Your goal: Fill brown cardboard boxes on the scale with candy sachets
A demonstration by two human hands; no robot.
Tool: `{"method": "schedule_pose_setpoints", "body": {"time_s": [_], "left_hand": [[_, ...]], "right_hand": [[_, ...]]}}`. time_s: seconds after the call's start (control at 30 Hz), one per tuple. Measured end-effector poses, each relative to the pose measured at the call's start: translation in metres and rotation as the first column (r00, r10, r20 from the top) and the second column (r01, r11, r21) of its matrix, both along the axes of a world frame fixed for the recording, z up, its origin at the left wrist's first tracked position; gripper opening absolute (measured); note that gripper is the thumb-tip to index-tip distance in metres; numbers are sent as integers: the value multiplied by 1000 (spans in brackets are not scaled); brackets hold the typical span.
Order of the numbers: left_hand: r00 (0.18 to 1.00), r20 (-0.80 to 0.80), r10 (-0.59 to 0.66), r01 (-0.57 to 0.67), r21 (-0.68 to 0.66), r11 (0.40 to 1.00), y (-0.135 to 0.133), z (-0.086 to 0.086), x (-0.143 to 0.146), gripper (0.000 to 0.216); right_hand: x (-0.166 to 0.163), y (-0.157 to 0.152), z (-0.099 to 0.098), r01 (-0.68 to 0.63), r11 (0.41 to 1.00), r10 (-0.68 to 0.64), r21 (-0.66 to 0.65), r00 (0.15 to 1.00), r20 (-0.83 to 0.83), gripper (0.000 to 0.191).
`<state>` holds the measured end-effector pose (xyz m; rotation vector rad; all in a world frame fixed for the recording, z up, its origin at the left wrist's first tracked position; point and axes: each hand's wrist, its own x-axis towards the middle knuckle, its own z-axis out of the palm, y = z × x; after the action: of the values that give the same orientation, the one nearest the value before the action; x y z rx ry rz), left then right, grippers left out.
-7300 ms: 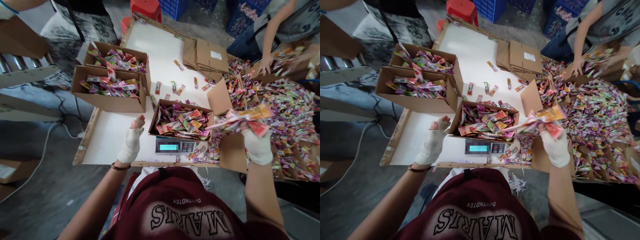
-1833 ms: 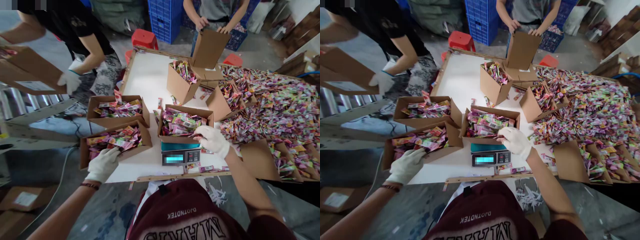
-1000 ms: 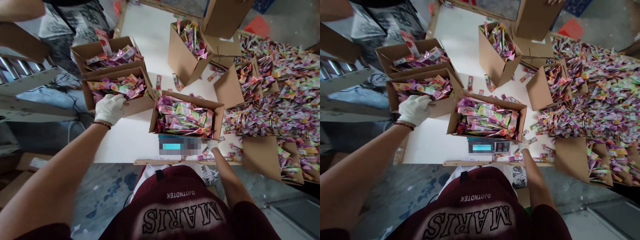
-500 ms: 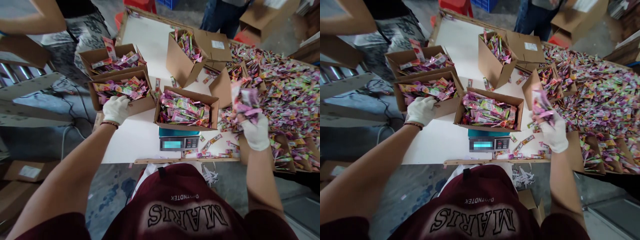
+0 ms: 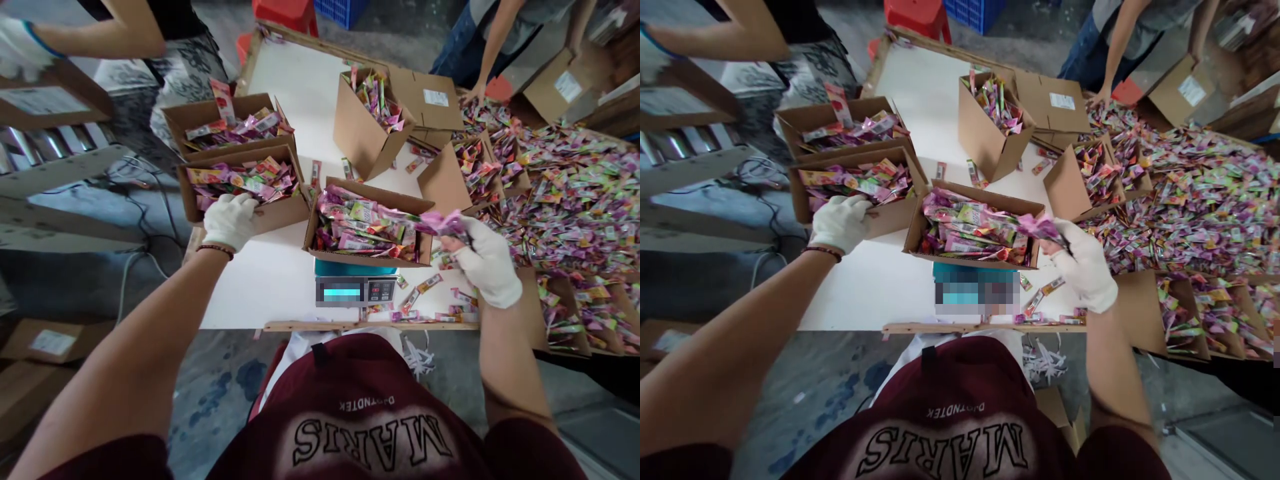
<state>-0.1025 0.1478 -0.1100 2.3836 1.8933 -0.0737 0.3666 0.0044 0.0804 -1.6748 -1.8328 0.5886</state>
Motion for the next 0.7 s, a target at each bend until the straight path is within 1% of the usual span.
{"method": "schedule_pose_setpoints", "body": {"time_s": [0.07,0.13,0.2,0.27,0.37,0.43,0.47,0.53,0.6,0.63,0.67,0.7], "left_hand": [[1000,-5,-6,6,-20,1000,0,3,0,40],[1000,-6,-13,13,-40,999,-1,5,1,40],[1000,-8,-16,15,-58,998,-1,7,1,42],[1000,-14,-10,9,-71,997,0,8,2,43],[1000,-25,14,-16,-81,997,2,8,4,43],[999,-32,30,-33,-78,996,3,8,5,42],[999,-34,36,-39,-74,997,3,8,5,41],[999,-33,40,-42,-64,997,2,7,5,41],[999,-24,40,-41,-52,998,0,7,5,41],[999,-16,40,-40,-45,998,-1,6,5,41],[999,-8,40,-40,-39,998,-2,6,5,41],[999,0,41,-41,-32,999,-3,5,5,41]], "right_hand": [[22,-15,-4,153,988,-153,10,987,-41,24],[41,-29,-10,265,964,-262,19,962,-77,22],[53,-40,-12,323,946,-318,32,942,-107,24],[55,-46,-10,340,940,-329,42,930,-162,25],[37,-41,-1,290,955,-257,60,912,-319,22],[14,-26,6,208,975,-157,83,900,-406,19],[1,-16,8,145,986,-97,87,907,-410,18],[-22,4,9,-8,998,30,68,943,-331,21],[-35,19,6,-133,990,139,45,973,-182,40],[-36,23,2,-164,985,169,45,978,-123,51],[-33,23,-3,-165,985,170,57,981,-97,60],[-27,21,-10,-129,988,138,81,985,-108,63]]}}
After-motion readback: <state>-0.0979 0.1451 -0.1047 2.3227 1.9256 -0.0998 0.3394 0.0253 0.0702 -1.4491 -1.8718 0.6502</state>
